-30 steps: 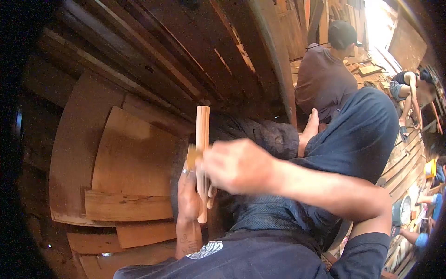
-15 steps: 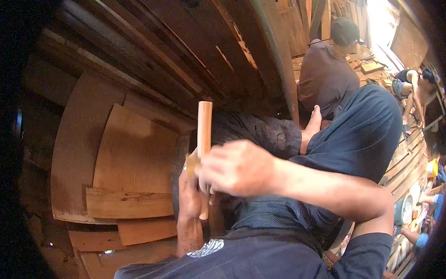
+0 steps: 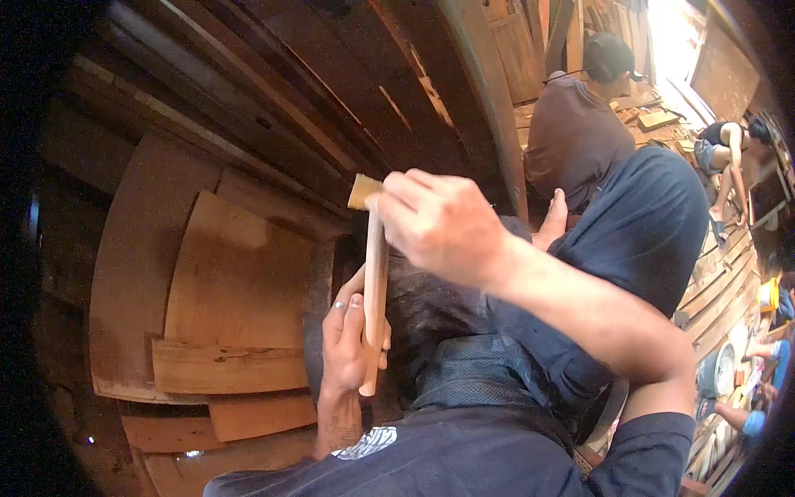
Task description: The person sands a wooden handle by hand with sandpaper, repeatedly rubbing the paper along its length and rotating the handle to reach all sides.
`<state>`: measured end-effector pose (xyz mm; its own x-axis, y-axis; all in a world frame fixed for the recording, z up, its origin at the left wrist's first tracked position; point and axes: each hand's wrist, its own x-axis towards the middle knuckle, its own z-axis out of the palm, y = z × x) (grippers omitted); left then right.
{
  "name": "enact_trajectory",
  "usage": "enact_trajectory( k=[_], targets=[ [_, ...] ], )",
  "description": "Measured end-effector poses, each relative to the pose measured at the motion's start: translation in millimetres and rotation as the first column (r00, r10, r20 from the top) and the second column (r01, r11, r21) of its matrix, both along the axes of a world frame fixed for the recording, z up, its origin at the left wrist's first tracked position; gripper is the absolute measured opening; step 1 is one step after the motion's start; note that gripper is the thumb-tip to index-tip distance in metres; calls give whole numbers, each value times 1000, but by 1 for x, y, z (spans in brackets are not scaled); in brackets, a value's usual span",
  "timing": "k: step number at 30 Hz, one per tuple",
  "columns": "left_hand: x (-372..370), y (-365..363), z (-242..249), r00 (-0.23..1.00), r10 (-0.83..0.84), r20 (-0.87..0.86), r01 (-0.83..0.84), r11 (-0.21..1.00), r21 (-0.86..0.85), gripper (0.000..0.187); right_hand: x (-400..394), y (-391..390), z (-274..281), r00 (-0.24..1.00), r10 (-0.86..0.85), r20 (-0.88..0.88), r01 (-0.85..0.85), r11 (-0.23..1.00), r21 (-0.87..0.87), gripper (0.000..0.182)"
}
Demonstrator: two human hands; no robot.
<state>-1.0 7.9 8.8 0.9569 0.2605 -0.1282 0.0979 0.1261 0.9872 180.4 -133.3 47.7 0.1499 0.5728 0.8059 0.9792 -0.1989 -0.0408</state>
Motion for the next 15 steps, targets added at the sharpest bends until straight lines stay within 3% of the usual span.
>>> enact_trajectory(
  k=[2, 4, 6, 8, 9, 12, 15],
  targets=[
    [1, 1, -4, 1000, 7, 20, -7, 1000, 12, 49, -5, -6, 4, 1000, 22, 13, -21, 997, -70, 26],
    [1, 5, -6, 998, 42, 44, -41, 999, -32, 47, -26, 0, -11, 988, 155, -14, -156, 987, -47, 30],
    [-3, 12, -12, 999, 24, 32, -24, 1000, -17, 46, -44, 2, -18, 977, 213, 23, -210, 974, -89, 22],
    [-1, 7, -7, 998, 51, 44, -51, 999, 9, 46, -36, -4, -5, 983, 182, 7, -179, 975, -133, 21],
    [-1, 3, -1, 998, 36, 43, -36, 999, 10, 46, -23, 0, -5, 987, 154, 34, -153, 988, -26, 29],
    [-1, 0, -1, 1000, 20, 4, -20, 1000, 24, 47, 2, -1, 2, 1000, 20, 8, -20, 999, -38, 23],
    [1, 4, -4, 997, 63, 41, -64, 997, 33, 47, -30, 0, -7, 994, 94, -50, -99, 989, -107, 22]
  ],
)
